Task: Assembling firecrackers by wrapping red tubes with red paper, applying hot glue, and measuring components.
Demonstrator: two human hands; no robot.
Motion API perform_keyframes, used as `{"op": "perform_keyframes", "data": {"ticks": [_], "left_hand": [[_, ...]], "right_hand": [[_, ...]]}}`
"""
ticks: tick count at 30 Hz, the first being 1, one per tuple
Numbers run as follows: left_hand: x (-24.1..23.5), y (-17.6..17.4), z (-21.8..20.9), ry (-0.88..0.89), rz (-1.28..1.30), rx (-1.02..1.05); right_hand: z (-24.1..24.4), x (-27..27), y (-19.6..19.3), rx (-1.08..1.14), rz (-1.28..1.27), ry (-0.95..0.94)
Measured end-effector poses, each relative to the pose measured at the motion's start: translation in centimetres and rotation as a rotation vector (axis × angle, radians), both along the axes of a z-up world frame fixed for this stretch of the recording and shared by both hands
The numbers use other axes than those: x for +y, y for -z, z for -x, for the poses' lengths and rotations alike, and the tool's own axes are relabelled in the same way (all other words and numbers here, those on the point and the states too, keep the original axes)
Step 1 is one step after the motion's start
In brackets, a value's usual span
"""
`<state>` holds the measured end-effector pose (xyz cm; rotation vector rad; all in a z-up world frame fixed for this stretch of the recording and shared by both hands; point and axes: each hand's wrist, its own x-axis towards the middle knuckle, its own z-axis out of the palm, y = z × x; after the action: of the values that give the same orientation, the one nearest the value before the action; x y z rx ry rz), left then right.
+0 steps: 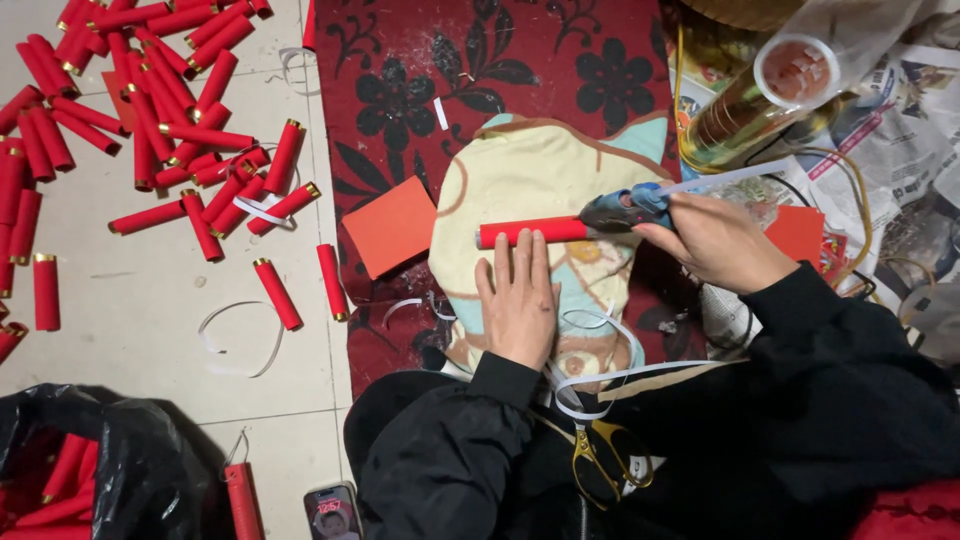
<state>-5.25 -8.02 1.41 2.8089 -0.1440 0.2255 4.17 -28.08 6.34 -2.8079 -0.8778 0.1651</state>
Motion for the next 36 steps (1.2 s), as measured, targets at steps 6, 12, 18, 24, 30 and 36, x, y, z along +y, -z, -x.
{"op": "perform_keyframes", "data": {"ticks": [6,12,18,24,30,36], "left_hand": [[-0.1,1.2,-0.1,-0.063,-0.158,-0.067],[0.1,0.8,-0.6,-0.05,-0.12,-0.096],[0.5,0.4,-1.8,-0.044,-0.15,-0.108],[0.7,0.4,-2.3,-0.023,-0.098,-0.089],[0.9,0.5,-3.0,-0.013,-0.104,0.006],[1.1,0.6,-3.6,-0.018,-0.096,0.039]], "right_hand": [[0.8,0.5,-5.0,0.33,0.15,0.184],[1.6,-7.8,-3.2,0.111,0.178,0.462],[-0.5,-9.5,-0.3,0.135,0.29,0.562],[-0.6,-9.7,0.5,-0.355,0.25,0.399],[0.5,4.0,2.3,-0.201,-0.51,-0.083],[-1.0,7.0,5.6,-0.153,-0.424,-0.08]]}}
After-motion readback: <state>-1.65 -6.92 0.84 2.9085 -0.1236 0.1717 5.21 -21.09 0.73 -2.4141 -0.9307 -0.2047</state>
